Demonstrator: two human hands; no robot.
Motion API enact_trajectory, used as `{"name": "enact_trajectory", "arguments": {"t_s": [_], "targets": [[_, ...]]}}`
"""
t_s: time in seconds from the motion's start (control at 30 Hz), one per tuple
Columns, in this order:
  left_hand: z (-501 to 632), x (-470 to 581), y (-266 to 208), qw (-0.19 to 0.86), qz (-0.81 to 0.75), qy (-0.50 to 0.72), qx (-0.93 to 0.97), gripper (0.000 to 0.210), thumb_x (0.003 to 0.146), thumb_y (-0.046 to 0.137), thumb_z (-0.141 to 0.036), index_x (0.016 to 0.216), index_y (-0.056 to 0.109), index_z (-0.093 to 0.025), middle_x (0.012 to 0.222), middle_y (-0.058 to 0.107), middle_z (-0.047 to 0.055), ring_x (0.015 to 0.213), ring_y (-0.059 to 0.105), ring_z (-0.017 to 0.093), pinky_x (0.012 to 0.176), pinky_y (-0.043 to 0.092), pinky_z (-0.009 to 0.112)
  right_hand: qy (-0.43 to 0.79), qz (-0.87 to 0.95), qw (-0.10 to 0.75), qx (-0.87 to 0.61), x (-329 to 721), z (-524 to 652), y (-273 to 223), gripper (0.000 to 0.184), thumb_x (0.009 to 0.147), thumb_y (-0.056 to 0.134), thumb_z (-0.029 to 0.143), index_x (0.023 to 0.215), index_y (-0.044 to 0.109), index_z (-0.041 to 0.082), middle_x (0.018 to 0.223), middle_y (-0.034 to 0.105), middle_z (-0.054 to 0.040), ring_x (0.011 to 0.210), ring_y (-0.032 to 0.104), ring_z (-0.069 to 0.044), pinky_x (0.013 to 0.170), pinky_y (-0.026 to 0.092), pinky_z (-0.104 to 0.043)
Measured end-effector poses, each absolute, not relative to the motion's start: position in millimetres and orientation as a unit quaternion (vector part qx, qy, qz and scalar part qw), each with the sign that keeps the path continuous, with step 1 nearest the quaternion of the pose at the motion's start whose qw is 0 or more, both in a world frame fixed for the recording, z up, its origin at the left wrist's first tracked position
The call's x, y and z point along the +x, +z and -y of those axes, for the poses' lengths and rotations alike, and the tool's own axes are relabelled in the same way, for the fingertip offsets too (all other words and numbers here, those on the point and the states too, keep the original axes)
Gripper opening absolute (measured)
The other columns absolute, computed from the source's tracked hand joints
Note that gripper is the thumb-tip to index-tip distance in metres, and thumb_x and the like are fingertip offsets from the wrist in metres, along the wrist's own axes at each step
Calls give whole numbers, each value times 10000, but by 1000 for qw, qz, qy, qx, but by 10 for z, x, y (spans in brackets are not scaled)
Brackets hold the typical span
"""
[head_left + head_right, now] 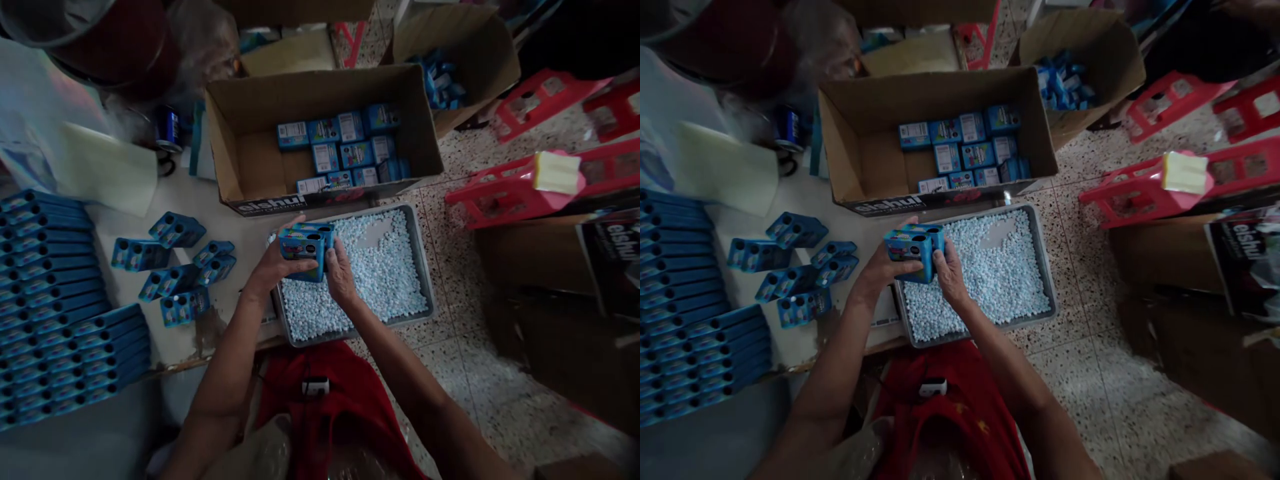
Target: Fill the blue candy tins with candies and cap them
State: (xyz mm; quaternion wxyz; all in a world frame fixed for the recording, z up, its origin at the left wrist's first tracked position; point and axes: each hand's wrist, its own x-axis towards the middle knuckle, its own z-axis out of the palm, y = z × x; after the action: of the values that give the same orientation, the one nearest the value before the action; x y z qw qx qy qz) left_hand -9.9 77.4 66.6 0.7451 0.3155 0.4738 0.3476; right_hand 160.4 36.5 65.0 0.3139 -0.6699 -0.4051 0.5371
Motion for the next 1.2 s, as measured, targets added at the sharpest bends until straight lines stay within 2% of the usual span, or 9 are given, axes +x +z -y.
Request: {"name": "enact_trajectory", "arguments": {"t_s": [0.17,0.3,0.4,0.47,0.57,0.8,0.9,1.03,1.2], "targets": [[-186,-282,587,808,-507,258,153,600,540,973,-371,1075,778,-182,1025,816,80,921,767,306,839,639,408,569,444,209,-660,1515,224,584,671,1051,223,745,1300,604,252,1137,690,-99,1100,657,-276,1015,574,-457],[468,-271,538,787,-558,262,17,659,487,981,-291,1095,746,-201,973,809,44,908,770,278,855,627,397,493,645,59,-580,1764,156,449,608,1101,260,626,1082,699,207,1046,689,-130,1053,626,-294,1044,522,-508],[645,-203,473,740,-596,313,-13,774,476,985,-254,1198,709,-226,1041,806,32,984,769,281,919,623,434,403,771,11,-492,1897,-307,152,442,1105,419,493,1255,709,195,1305,687,-153,1257,580,-316,1142,452,-509],[591,-179,383,714,-619,328,-8,727,459,993,-251,1133,725,-205,1018,808,35,965,769,283,912,627,434,367,826,-19,-428,1891,-601,-114,394,1088,495,391,1385,659,192,1529,591,-150,1443,472,-337,1197,405,-515],[397,-181,211,696,-633,337,28,628,444,1001,-267,1012,743,-194,932,804,23,931,771,283,894,631,429,330,867,-55,-370,1850,-756,-438,419,1078,493,293,1469,597,186,1630,507,-149,1525,393,-353,1225,352,-557],[78,-249,3,718,-587,345,147,716,453,1002,-252,1122,749,-214,949,805,13,894,760,258,866,624,414,309,829,-65,-461,2390,-180,-228,333,1092,429,277,1265,690,163,1391,663,-160,1376,513,-332,1151,426,-525],[-14,-196,-84,741,-566,314,180,884,396,1028,-249,1232,740,-229,1091,808,36,1061,750,290,984,596,435,316,771,21,-553,2922,87,-63,305,1089,481,367,1242,704,226,1456,646,-120,1415,498,-314,1179,431,-536],[-87,54,-250,794,-513,253,207,1081,347,1051,-289,1370,705,-247,1257,780,65,1270,684,348,1112,534,472,241,619,155,-731,3412,462,-104,418,1091,429,488,1324,667,234,1453,618,-142,1404,526,-298,1225,396,-592],[-92,495,-383,844,-431,224,229,1207,412,1031,-288,1534,586,-252,1336,754,67,1253,690,356,1114,521,472,255,555,188,-769,3196,688,-370,575,1077,387,510,1545,521,204,1644,448,-165,1568,372,-292,1311,267,-613]]}}
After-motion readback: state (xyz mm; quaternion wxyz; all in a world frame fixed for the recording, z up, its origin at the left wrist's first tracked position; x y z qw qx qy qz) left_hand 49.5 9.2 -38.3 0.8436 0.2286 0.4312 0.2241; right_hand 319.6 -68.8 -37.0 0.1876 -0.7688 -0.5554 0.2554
